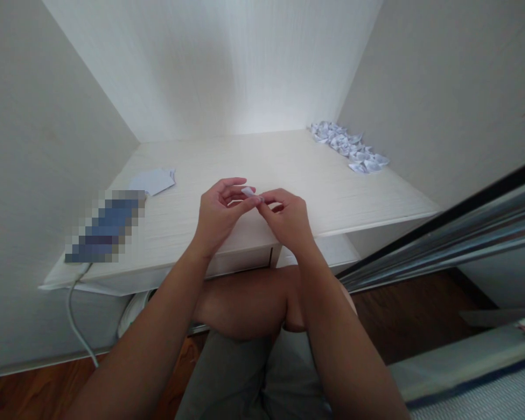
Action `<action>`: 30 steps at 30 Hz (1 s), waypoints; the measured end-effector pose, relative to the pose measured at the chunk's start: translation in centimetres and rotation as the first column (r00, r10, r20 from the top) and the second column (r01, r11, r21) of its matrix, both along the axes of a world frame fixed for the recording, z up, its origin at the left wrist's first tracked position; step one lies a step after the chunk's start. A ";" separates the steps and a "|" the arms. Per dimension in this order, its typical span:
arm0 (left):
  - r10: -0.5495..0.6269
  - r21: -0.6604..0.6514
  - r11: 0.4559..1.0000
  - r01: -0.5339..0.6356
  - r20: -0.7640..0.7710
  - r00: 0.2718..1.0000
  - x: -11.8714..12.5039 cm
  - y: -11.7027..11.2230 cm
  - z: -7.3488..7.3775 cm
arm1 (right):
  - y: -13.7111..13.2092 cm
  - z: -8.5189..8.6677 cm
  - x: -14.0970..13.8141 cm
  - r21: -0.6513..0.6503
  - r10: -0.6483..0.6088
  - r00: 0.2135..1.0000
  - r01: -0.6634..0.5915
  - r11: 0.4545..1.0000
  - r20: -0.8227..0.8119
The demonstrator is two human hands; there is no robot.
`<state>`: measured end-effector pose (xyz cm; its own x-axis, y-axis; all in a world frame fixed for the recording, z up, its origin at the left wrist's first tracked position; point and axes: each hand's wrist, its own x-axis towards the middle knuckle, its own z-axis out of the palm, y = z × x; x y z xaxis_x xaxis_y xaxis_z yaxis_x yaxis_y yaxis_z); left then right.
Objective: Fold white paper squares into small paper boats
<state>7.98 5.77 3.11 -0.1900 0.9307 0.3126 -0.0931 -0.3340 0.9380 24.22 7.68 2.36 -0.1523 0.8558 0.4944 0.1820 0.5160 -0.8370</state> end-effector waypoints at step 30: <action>0.316 0.231 0.946 -0.229 -0.482 0.817 0.3 -0.7 0.0 | -0.1 -0.2 -0.5 -0.172 0.080 0.995 -0.088 0.981 -0.052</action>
<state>8.29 5.06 3.14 -0.2033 0.7954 0.5710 0.4963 -0.4190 0.7603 23.74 7.56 2.15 -0.2085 0.9142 0.3475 0.1040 0.3740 -0.9216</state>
